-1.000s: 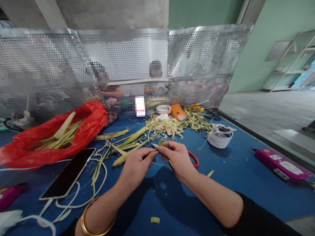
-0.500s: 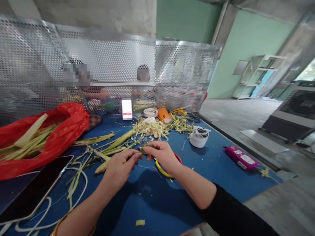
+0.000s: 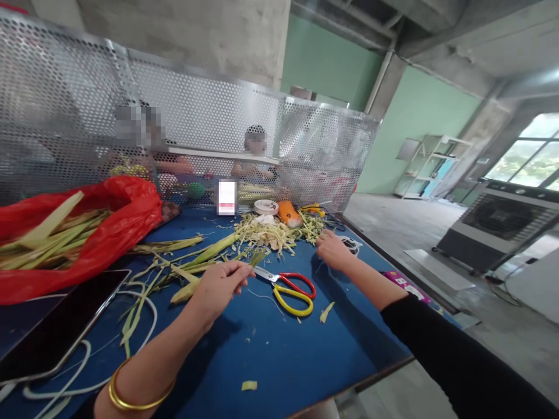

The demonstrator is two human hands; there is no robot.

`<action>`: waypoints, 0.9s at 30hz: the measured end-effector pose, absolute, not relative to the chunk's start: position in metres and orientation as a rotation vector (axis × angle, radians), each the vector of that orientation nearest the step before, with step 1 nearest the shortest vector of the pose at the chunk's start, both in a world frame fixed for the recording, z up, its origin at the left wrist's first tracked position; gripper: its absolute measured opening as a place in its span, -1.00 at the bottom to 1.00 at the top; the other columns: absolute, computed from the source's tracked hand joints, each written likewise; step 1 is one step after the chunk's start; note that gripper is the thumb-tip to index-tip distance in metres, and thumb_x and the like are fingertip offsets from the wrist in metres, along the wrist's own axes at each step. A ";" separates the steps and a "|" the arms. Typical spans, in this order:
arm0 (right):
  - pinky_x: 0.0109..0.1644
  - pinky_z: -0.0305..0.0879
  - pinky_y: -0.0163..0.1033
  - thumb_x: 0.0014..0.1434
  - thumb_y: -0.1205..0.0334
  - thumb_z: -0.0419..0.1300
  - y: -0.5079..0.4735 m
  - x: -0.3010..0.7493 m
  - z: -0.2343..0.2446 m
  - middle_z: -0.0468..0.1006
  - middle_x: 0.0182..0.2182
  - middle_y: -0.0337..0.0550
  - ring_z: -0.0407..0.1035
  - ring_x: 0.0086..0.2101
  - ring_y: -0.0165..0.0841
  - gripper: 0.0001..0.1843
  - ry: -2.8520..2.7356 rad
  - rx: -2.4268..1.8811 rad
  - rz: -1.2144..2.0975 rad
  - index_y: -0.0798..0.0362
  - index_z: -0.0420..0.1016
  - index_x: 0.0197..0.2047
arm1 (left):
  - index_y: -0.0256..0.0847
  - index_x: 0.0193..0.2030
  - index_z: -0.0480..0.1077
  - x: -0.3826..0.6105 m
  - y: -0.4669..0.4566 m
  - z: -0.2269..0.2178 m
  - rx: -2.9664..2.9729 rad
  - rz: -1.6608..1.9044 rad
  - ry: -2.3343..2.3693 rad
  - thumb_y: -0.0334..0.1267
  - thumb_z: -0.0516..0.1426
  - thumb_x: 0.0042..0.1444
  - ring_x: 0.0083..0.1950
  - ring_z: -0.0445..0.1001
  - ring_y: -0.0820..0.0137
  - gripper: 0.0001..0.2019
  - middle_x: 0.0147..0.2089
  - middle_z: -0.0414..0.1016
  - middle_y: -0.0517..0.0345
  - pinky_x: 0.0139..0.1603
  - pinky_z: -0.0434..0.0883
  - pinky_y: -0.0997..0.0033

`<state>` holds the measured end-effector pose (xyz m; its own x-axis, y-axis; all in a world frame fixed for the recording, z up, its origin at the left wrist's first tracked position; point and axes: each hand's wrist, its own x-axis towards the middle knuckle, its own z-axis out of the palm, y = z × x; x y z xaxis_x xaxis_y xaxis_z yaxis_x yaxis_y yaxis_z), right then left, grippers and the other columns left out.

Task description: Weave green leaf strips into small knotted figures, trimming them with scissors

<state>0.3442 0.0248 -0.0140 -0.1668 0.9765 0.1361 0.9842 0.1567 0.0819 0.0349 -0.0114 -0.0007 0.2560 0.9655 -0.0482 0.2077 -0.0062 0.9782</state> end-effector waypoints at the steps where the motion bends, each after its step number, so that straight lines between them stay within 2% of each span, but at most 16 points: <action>1: 0.09 0.28 -0.02 0.21 0.35 0.18 0.029 0.346 -0.017 0.52 -0.11 0.00 0.40 -0.08 -0.23 -0.84 -2.308 -2.021 -0.208 0.15 0.52 -0.13 | -0.26 -0.45 0.48 0.035 -0.011 -0.001 1.461 0.889 1.164 -0.06 0.14 -0.11 -0.56 0.17 0.51 -0.72 -0.60 0.26 0.28 -0.54 0.09 0.53; 3: -0.03 0.39 -0.03 0.28 0.17 0.15 0.037 0.351 -0.019 0.44 0.01 -0.02 0.41 -0.08 -0.24 -0.67 -2.158 -2.062 -0.163 0.12 0.39 0.06 | -0.26 -0.45 0.48 0.034 -0.011 -0.001 1.470 0.892 1.163 -0.05 0.14 -0.09 -0.56 0.18 0.50 -0.71 -0.60 0.26 0.27 -0.54 0.10 0.52; 4: -0.05 0.41 -0.03 0.28 0.14 0.14 0.041 0.356 -0.019 0.42 0.03 -0.02 0.41 -0.08 -0.24 -0.64 -2.052 -2.075 -0.145 0.10 0.36 0.10 | -0.26 -0.45 0.48 0.034 -0.010 -0.002 1.475 0.892 1.162 -0.04 0.13 -0.09 -0.56 0.18 0.50 -0.71 -0.60 0.26 0.27 -0.54 0.10 0.51; 9: -0.02 0.40 -0.07 0.31 0.15 0.11 0.047 0.402 0.000 0.42 0.05 -0.05 0.40 -0.08 -0.28 -0.72 -1.383 -2.004 -0.062 0.01 0.40 0.05 | -0.24 -0.46 0.48 0.033 -0.010 -0.003 1.472 0.882 1.150 -0.03 0.14 -0.10 -0.57 0.18 0.50 -0.71 -0.61 0.26 0.28 -0.56 0.10 0.51; 10: -0.04 0.41 -0.04 0.29 0.15 0.13 0.043 0.413 0.004 0.43 0.03 -0.04 0.41 -0.09 -0.26 -0.68 -1.270 -1.949 -0.037 0.06 0.38 0.07 | -0.25 -0.46 0.48 0.033 -0.010 -0.004 1.467 0.881 1.147 -0.03 0.14 -0.10 -0.57 0.18 0.50 -0.71 -0.61 0.26 0.29 -0.56 0.09 0.51; 11: -0.06 0.41 -0.06 0.33 0.14 0.07 0.038 0.424 0.006 0.45 0.00 -0.05 0.42 -0.11 -0.28 -0.69 -1.167 -1.885 -0.015 0.09 0.39 0.06 | -0.25 -0.46 0.48 0.033 -0.009 -0.004 1.463 0.881 1.146 -0.04 0.14 -0.10 -0.58 0.18 0.51 -0.71 -0.61 0.26 0.29 -0.56 0.09 0.52; 15: -0.27 0.45 -0.20 0.29 0.10 0.12 0.001 0.447 0.005 0.51 -0.22 -0.13 0.44 -0.32 -0.38 -0.74 -0.812 -1.572 -0.033 0.11 0.43 -0.08 | -0.26 -0.44 0.49 0.034 -0.007 -0.006 1.461 0.892 1.147 -0.02 0.14 -0.09 -0.57 0.18 0.52 -0.69 -0.59 0.28 0.27 -0.57 0.08 0.53; 17: -0.32 0.42 -0.19 0.26 0.02 0.10 -0.022 0.445 -0.001 0.47 -0.46 -0.24 0.40 -0.45 -0.38 -0.73 -0.711 -1.412 -0.067 0.06 0.42 -0.29 | -0.26 -0.43 0.50 0.033 -0.006 -0.008 1.452 0.924 1.157 -0.01 0.15 -0.08 -0.57 0.19 0.52 -0.68 -0.57 0.31 0.26 -0.57 0.08 0.54; 20: -0.32 0.39 -0.18 0.13 -0.05 0.17 -0.053 0.426 -0.009 0.32 -0.63 -0.38 0.32 -0.57 -0.44 -0.69 -0.663 -1.225 -0.079 0.02 0.32 -0.43 | -0.26 -0.44 0.50 0.033 -0.003 -0.010 1.418 0.969 1.181 0.01 0.16 -0.08 -0.56 0.19 0.52 -0.68 -0.56 0.32 0.25 -0.57 0.09 0.55; 23: -0.39 0.37 -0.21 -0.03 0.03 0.32 -0.080 0.392 -0.010 0.43 -0.59 -0.31 0.33 -0.59 -0.44 -0.71 -0.809 -1.164 0.055 0.07 0.42 -0.42 | -0.26 -0.44 0.50 0.033 -0.003 -0.011 1.371 0.973 1.180 0.02 0.19 -0.11 -0.57 0.19 0.53 -0.67 -0.57 0.32 0.26 -0.58 0.09 0.56; 27: -0.59 0.15 -0.33 0.14 0.16 0.22 -0.103 0.335 0.008 0.44 -0.57 -0.30 0.19 -0.69 -0.51 -0.85 -1.288 -1.226 0.339 0.07 0.47 -0.37 | -0.27 -0.43 0.51 0.033 -0.004 -0.011 1.331 0.968 1.160 0.02 0.22 -0.14 -0.57 0.20 0.54 -0.66 -0.56 0.32 0.26 -0.58 0.10 0.57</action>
<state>0.3347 -0.1033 0.0082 0.3299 0.7783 0.5342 0.4142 0.3892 -0.8228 0.0333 -0.0036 -0.0111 0.1955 0.9784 -0.0668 0.1096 0.0458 0.9929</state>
